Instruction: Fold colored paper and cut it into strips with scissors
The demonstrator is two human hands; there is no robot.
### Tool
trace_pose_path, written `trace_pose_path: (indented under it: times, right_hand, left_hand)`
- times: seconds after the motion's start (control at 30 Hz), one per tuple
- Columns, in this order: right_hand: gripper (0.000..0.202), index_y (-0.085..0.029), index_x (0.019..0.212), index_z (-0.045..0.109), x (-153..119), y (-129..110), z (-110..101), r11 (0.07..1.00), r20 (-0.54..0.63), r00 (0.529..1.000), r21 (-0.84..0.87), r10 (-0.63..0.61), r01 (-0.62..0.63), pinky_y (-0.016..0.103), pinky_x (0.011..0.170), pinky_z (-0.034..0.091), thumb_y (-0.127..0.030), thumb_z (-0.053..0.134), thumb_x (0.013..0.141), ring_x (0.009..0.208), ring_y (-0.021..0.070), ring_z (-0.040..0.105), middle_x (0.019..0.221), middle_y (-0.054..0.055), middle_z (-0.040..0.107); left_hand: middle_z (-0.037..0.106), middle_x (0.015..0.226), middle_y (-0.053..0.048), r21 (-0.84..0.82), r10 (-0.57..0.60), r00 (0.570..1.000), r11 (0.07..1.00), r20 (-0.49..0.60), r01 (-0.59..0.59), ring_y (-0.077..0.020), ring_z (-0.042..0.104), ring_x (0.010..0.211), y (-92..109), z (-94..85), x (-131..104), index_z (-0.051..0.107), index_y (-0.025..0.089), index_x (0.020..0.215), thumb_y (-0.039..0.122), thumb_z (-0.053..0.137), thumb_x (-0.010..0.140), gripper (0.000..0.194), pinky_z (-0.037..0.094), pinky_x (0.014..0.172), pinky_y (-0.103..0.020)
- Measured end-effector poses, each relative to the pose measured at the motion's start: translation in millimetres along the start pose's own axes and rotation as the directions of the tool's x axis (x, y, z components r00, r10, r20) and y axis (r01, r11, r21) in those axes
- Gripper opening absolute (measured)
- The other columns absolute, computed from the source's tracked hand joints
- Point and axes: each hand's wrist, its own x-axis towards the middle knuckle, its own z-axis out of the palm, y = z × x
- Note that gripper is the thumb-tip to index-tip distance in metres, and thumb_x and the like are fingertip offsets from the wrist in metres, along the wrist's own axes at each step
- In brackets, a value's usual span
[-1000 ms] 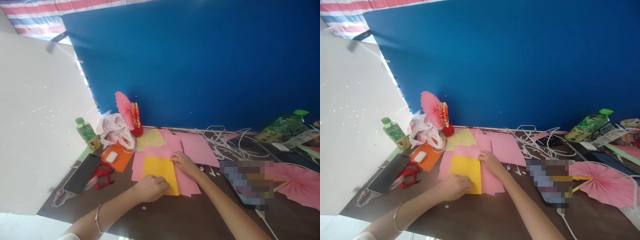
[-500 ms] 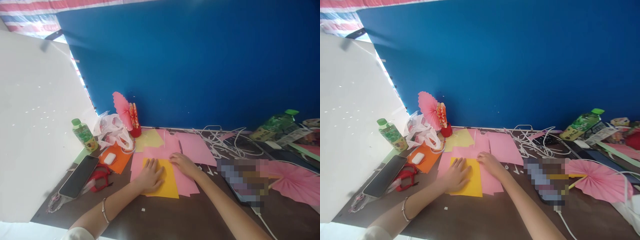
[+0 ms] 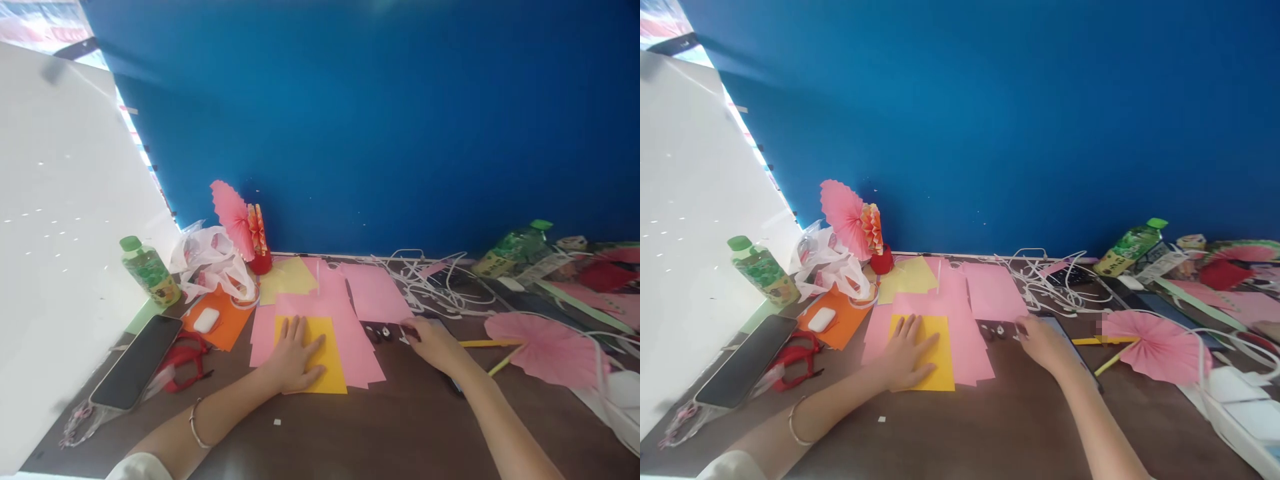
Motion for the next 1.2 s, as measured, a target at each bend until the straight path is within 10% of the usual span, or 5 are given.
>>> trace_pose_path:
  times: [0.17, 0.43, 0.97, 1.13, 1.2]
  right_hand:
    - [0.020, -0.017, 0.087, 0.059, 23.7, -27.8, -0.7, 0.959, -0.057, 0.998, -0.281, 0.010, -0.026, 0.032, 0.060, 0.042, -0.026, 0.042, 0.081, 0.072, 0.0258, 0.063, 0.079, 0.012, 0.066]
    - [0.031, -0.016, 0.072, 0.062, 86.0, -22.6, -7.6, 0.997, -0.092, 0.996, 0.083, -0.004, 0.012, 0.030, 0.064, 0.043, -0.037, 0.041, 0.082, 0.074, 0.0224, 0.061, 0.080, 0.010, 0.066]
    - [0.038, -0.012, 0.075, 0.058, 65.5, -30.7, -32.2, 0.969, 0.229, 0.973, 0.239, 0.011, -0.067, 0.035, 0.064, 0.048, -0.029, 0.027, 0.089, 0.067, 0.0224, 0.063, 0.072, 0.014, 0.065]
    - [0.034, -0.019, 0.097, 0.059, 31.9, -48.4, -65.7, 0.493, 0.542, 0.835, 0.755, -0.100, -0.431, 0.025, 0.056, 0.050, -0.044, 0.059, 0.074, 0.078, 0.0192, 0.061, 0.093, 0.011, 0.064]
    - [0.042, -0.020, 0.108, 0.056, 24.7, -63.2, -70.1, 0.474, 0.577, 0.786, 0.768, -0.220, -0.431, 0.022, 0.046, 0.044, -0.044, 0.061, 0.073, 0.069, 0.0161, 0.059, 0.090, 0.009, 0.063]
  left_hand:
    - [0.014, 0.146, -0.015, -0.034, -0.007, 1.000, 0.999, 0.018, 0.007, -0.0414, 0.005, 0.132, -0.6, 0.9, 0.0, 0.025, 0.029, 0.138, 0.059, 0.026, 0.085, 0.060, 0.014, 0.100, -0.061]
    - [0.015, 0.146, -0.015, -0.001, 0.005, 1.000, 1.000, 0.000, -0.005, -0.0396, 0.009, 0.132, -0.7, 0.3, -0.6, 0.025, 0.028, 0.138, 0.057, 0.029, 0.086, 0.059, 0.016, 0.100, -0.061]
    - [0.011, 0.147, -0.014, -0.015, 0.011, 1.000, 1.000, -0.001, -0.011, -0.0397, 0.008, 0.132, -2.6, 2.1, -0.1, 0.025, 0.028, 0.137, 0.056, 0.029, 0.086, 0.059, 0.015, 0.101, -0.060]
    - [0.011, 0.147, -0.013, -0.021, 0.003, 1.000, 1.000, 0.009, -0.003, -0.0373, 0.010, 0.133, -2.1, 2.6, 0.2, 0.024, 0.028, 0.138, 0.055, 0.029, 0.086, 0.059, 0.015, 0.103, -0.057]
    - [0.012, 0.147, -0.013, -0.036, 0.003, 1.000, 0.999, -0.013, -0.004, -0.0366, 0.013, 0.132, -1.7, 3.7, -0.2, 0.024, 0.027, 0.138, 0.055, 0.029, 0.086, 0.059, 0.017, 0.103, -0.055]
